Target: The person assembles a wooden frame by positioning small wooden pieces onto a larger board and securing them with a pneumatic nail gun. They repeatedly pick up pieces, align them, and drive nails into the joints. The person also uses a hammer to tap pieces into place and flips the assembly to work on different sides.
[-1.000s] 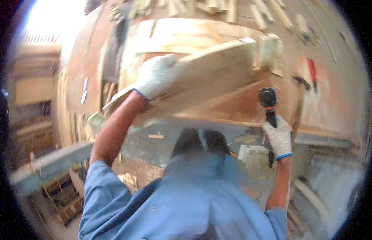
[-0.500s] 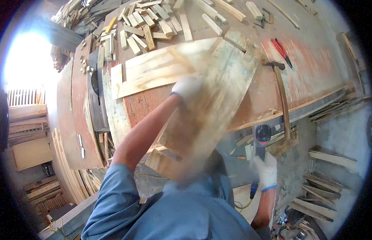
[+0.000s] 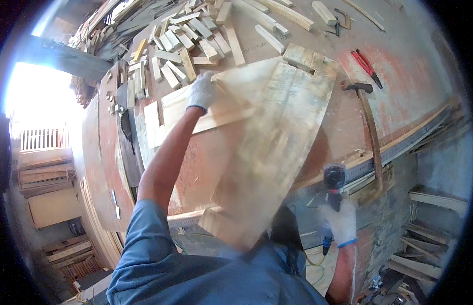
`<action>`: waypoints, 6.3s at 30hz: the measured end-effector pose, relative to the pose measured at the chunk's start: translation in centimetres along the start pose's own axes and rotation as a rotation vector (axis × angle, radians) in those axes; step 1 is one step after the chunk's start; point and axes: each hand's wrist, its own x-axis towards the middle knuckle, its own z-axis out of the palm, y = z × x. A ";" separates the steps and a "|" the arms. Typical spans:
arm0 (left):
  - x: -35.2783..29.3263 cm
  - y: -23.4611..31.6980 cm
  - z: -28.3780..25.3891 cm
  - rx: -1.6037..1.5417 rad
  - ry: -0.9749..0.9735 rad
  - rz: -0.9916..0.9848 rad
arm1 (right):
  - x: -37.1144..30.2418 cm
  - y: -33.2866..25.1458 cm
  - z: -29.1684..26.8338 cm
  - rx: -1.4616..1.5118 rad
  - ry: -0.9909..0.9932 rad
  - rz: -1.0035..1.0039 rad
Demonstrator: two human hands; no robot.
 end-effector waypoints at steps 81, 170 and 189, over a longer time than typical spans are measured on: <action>-33.0 -8.3 -7.9 -1.474 -0.359 -0.510 | -6.7 5.8 0.6 0.257 0.097 -0.242; -34.0 -2.2 -0.7 -1.474 -0.832 -0.451 | -22.8 6.8 14.7 0.325 0.036 -0.070; -33.9 -2.4 -0.4 -1.423 -0.871 -0.244 | -19.1 1.1 16.5 0.072 -0.070 0.034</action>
